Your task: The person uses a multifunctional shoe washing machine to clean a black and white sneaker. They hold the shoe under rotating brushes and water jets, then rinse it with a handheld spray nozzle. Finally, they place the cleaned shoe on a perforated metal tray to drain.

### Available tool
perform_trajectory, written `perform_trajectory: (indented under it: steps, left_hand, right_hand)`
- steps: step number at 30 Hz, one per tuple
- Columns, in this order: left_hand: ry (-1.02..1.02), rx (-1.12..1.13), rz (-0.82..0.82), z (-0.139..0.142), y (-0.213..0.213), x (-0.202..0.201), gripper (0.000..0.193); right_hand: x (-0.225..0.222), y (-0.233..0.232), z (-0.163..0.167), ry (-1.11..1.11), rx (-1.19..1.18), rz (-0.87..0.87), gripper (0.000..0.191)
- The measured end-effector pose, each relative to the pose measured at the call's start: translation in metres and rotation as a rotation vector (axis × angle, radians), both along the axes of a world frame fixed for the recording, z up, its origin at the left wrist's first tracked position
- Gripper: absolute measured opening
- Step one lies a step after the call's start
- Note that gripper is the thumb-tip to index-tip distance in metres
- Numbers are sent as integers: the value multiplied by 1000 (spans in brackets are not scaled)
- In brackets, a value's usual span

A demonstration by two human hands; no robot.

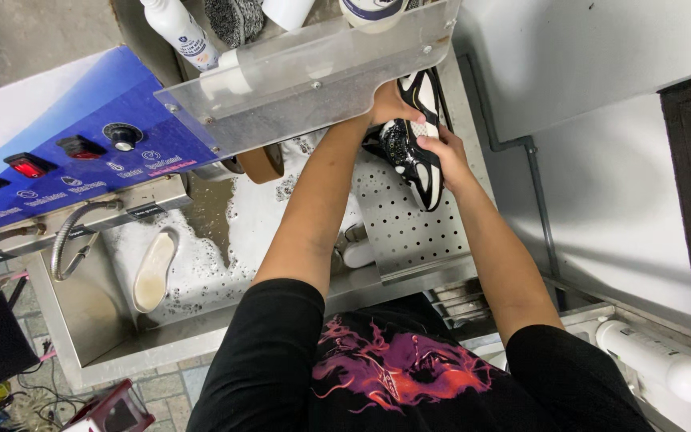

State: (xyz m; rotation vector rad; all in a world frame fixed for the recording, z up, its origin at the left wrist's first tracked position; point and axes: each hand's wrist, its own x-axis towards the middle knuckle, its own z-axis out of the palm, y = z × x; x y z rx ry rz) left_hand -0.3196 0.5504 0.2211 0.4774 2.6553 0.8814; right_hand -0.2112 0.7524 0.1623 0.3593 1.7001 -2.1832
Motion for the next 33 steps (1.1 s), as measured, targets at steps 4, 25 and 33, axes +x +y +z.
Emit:
perform_trajectory:
  steps: [4, 25, 33]
  left_hand:
    - [1, -32, -16, 1, -4, -2, 128]
    - [-79, 134, 321, -28, -40, 32, 82]
    - [-619, 1627, 1197, -95, -24, 132, 34]
  right_hand:
    - [2, -7, -7, -35, -6, 2, 69]
    - [-72, -8, 49, 214, 467, 375, 84]
    - [-137, -73, 70, 408, 831, 833, 71]
